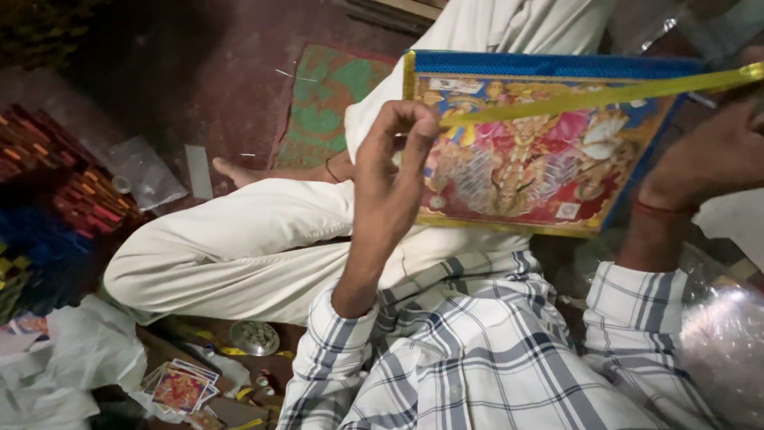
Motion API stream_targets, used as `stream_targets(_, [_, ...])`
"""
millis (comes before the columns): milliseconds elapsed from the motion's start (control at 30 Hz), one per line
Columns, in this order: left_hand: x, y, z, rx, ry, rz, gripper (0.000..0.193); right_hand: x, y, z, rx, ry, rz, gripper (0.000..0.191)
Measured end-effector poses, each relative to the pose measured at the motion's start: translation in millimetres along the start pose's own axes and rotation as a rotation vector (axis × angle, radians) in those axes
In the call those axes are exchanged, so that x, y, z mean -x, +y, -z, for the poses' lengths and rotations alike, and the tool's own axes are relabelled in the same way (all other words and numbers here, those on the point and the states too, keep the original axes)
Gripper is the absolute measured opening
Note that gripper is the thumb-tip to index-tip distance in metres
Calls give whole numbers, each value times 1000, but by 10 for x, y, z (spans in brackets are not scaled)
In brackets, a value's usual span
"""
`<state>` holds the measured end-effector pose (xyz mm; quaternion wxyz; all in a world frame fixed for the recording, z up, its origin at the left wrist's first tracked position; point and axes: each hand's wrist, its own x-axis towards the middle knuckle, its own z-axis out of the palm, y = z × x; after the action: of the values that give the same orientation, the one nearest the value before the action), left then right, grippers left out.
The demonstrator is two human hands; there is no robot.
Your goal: The person sits cross-legged on the floor holding a framed religious poster on their lap. They press gold adhesive tape along the top edge of the frame, peel and position the tape strip by hand, smooth it along the border, and rotate the board to tape successive edges.
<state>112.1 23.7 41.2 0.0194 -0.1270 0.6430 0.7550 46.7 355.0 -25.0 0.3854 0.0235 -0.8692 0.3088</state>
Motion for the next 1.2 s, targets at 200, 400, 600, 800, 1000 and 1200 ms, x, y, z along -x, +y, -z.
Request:
stream_targets(200, [34,-31,-52,-57,-24,108,15,162,726,180,-38,15,-188,19])
stream_targets(400, [-122,-149,41,-129,7,90,14,20,413,165,-335,-88,-426,21])
stream_targets(600, [-439,-220,117,-163,-6,-95,18,-88,127,105,-399,-159,-662,18])
stream_targets(800, [-601,-243,166,-167,0,-7,23,-43,299,45,-515,-134,-799,17])
stream_targets(1000, [-706,-309,210,-21,-13,100,25,21,393,-8,-620,-141,-768,11])
stream_targets(1200, [-720,-308,210,33,-26,96,26,-59,264,-19,-669,-187,-714,12])
